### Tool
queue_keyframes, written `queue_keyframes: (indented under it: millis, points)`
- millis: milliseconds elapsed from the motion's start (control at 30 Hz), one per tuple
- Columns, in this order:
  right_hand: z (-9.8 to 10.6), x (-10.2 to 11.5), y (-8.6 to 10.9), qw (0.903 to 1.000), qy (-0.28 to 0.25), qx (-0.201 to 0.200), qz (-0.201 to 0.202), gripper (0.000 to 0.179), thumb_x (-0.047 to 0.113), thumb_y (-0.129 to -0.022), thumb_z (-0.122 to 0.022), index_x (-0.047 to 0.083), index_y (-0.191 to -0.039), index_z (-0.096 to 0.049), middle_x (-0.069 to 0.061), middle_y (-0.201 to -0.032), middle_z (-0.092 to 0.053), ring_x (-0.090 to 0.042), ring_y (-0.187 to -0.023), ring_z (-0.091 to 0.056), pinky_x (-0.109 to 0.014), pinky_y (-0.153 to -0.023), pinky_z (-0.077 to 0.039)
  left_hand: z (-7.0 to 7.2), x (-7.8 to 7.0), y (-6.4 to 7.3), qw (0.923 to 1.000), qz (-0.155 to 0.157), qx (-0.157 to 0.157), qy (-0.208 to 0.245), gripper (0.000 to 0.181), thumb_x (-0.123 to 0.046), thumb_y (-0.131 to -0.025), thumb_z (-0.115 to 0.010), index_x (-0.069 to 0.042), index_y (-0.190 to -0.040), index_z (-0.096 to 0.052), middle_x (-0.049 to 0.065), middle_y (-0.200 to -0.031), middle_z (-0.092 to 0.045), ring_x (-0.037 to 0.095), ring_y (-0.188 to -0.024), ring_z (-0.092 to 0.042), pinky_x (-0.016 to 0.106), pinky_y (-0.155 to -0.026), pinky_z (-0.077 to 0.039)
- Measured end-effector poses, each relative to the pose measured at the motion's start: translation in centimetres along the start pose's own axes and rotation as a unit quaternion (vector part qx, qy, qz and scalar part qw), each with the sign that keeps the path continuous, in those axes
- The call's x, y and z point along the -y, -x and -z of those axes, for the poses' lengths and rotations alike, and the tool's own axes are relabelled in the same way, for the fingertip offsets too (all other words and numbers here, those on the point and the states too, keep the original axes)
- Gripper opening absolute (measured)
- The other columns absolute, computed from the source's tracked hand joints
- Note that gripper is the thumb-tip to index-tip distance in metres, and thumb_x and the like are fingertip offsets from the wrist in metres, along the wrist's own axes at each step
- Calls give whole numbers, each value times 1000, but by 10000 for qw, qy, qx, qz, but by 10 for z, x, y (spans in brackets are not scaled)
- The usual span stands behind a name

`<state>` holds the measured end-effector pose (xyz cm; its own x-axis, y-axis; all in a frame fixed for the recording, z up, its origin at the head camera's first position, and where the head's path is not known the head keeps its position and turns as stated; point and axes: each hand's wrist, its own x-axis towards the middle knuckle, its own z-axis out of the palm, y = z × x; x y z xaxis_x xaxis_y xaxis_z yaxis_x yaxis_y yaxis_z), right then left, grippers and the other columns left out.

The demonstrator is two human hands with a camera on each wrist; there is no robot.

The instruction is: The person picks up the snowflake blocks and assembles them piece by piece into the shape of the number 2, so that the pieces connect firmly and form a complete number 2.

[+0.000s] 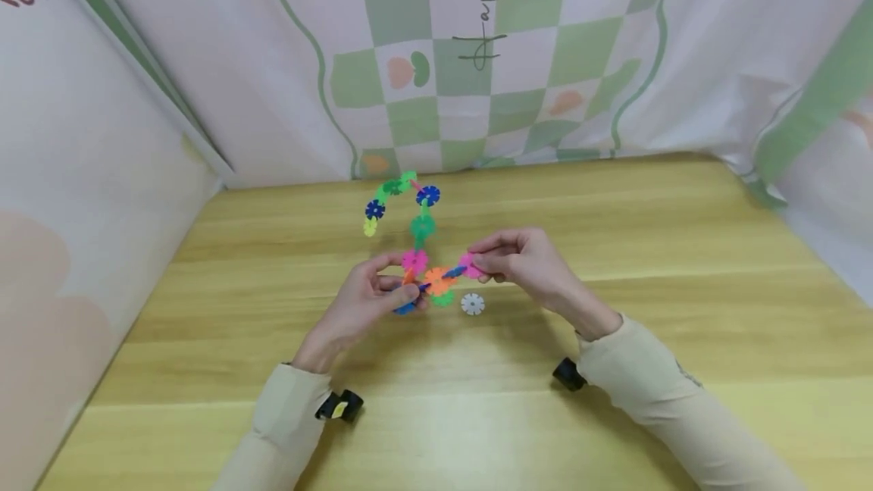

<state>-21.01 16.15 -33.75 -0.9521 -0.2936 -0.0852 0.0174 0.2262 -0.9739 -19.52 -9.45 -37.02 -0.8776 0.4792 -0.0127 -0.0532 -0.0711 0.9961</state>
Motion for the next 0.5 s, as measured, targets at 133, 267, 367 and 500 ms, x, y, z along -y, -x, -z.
queue_keyframes:
  millis: [133,267,367,500]
  points:
    - [1,2,-1,9999,39,57,88,24,-2,-90,-62,-11,-112,-63,-11,-91,-72,-14,-76,-68,-27,-70,-56,0,0,0,9999,65,38,102,38,3,-94,-57,6,-129,-45,25,-96,-68,23,-80,-70,39,-85,-54]
    - [0,2,-1,9997,50,-21,226,22,-3,-88,-64,-12,-108,-64,-11,-86,-71,-15,-72,-68,-29,-69,-57,0,0,0,9999,97,1,134,37,5,-93,-57,6,-129,-46,18,-93,-70,27,-82,-70,42,-86,-53]
    - [-4,2,0,9996,-77,-148,243,21,-5,-86,-66,-14,-105,-64,-10,-82,-71,-14,-69,-68,-31,-68,-58,-1,0,0,9999,23,-94,77,37,7,-92,-58,6,-128,-47,28,-96,-67,32,-84,-70,47,-88,-51]
    - [-10,0,1,9985,-360,-341,234,20,-7,-85,-65,-16,-103,-63,-8,-79,-71,-13,-68,-67,-32,-69,-58,-1,1,0,9997,-93,-226,4,39,9,-90,-59,7,-128,-48,34,-101,-64,37,-86,-69,51,-87,-50]
